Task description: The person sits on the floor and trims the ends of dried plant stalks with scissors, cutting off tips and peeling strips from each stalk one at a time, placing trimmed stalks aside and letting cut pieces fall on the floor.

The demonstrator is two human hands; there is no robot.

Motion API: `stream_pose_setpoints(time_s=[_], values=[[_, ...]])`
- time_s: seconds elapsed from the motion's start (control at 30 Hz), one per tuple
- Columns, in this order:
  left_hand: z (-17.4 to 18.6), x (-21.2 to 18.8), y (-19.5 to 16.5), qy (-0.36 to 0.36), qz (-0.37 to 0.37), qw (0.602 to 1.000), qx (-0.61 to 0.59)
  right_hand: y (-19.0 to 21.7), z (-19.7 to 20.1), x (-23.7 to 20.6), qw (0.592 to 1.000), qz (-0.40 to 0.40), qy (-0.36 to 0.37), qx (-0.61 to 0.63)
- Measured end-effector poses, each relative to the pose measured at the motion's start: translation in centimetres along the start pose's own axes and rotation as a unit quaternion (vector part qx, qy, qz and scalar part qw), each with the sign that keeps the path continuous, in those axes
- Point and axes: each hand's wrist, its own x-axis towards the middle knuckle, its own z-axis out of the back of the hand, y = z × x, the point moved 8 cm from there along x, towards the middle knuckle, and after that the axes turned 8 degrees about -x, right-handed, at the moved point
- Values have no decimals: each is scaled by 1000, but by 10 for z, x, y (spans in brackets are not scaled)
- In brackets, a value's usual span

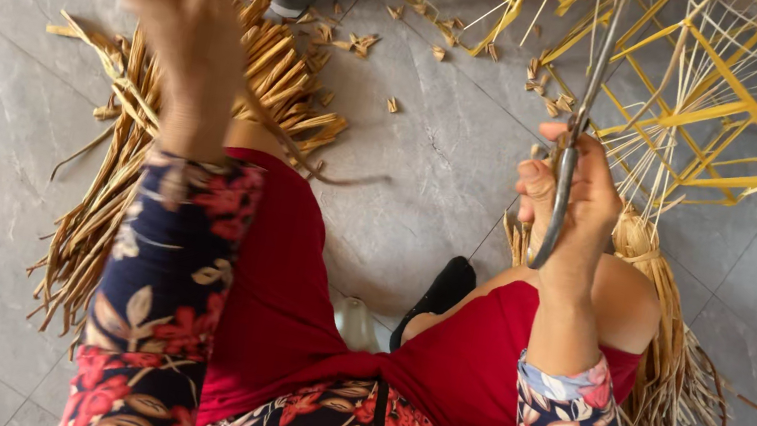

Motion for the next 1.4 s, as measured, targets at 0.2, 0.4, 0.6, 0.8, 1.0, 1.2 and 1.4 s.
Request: stream_pose_setpoints(time_s=[0.2, 0.4, 0.6, 0.8, 1.0, 1.2, 1.4], values=[[64, 25, -27, 135, -192, 788, 569, 5, 0, -4, 1000, 3, -3, -7], [76, -27, 102, 384, 77, 773, 499, 7, -22, 2, 998, 26, 39, -46], [60, -108, 202, 356, 282, 719, 526, -6, -38, 11, 984, 15, 49, -169], [71, -134, 218, 308, 367, 695, 536, -22, -47, 22, 982, -19, 65, -178], [71, -141, 211, 356, 298, 705, 535, -31, -55, 29, 983, -36, 68, -168], [83, -154, 211, 327, 294, 718, 539, -37, -58, 28, 987, -48, 79, -129], [71, -107, 188, 265, 237, 828, 434, -36, -52, 29, 989, -14, 60, -137]])
